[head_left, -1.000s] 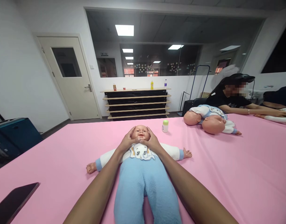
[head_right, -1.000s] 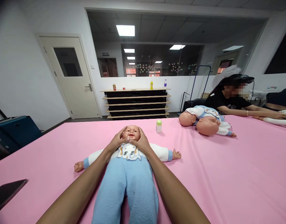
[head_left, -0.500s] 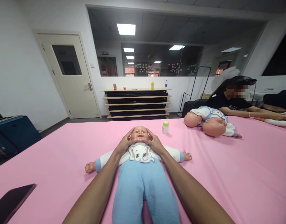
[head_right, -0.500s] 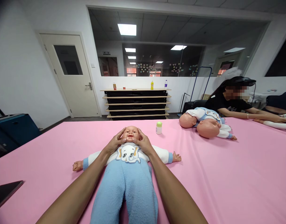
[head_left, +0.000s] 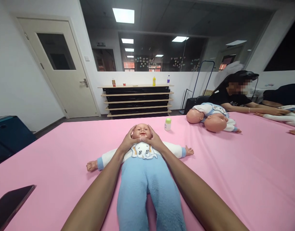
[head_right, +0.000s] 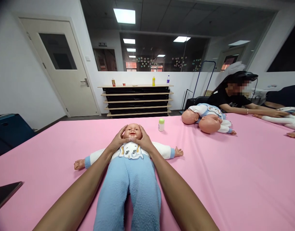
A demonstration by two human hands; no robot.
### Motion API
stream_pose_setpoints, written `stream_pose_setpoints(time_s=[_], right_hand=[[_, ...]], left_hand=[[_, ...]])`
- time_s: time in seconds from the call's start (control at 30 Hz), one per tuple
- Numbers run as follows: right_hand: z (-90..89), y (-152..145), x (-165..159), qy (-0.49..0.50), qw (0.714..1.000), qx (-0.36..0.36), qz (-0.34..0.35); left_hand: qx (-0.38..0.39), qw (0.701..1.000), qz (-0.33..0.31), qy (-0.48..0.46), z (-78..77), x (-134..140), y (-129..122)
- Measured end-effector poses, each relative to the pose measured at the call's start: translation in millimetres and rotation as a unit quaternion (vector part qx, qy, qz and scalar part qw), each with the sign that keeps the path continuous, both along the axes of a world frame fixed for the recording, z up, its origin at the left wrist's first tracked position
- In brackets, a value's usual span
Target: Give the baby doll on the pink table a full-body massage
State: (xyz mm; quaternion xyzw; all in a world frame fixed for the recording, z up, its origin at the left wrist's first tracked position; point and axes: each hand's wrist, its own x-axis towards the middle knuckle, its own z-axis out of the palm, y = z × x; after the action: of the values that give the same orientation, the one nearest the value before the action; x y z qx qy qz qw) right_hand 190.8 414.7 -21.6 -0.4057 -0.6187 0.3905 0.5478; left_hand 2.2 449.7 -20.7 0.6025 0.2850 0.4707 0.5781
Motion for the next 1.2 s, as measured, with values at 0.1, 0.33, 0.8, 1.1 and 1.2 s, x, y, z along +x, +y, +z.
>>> stream_pose_setpoints(time_s=[0.1,0.33,0.8,1.1,1.2], right_hand=[[3.2,-2.4,0.4,0.017,1.0,0.0,0.021],[2.5,0.8,6.1,0.052,0.998,-0.011,0.037],[-0.7,0.4,3.5,0.029,0.999,-0.017,0.03],[-1.0,4.9,6.5,0.067,0.995,-0.045,0.051],[-1.7,5.5,6.5,0.088,0.993,-0.051,0.067]], left_hand=[[-0.014,1.0,-0.019,-0.006,-0.7,-2.0,1.2],[-0.057,0.995,-0.051,-0.063,-3.0,-4.0,5.7],[-0.005,1.0,-0.008,-0.008,-1.8,-0.1,1.9],[-0.003,1.0,-0.019,-0.012,-0.6,-2.3,1.5],[-0.003,1.0,-0.019,-0.015,-1.0,-2.6,2.2]])
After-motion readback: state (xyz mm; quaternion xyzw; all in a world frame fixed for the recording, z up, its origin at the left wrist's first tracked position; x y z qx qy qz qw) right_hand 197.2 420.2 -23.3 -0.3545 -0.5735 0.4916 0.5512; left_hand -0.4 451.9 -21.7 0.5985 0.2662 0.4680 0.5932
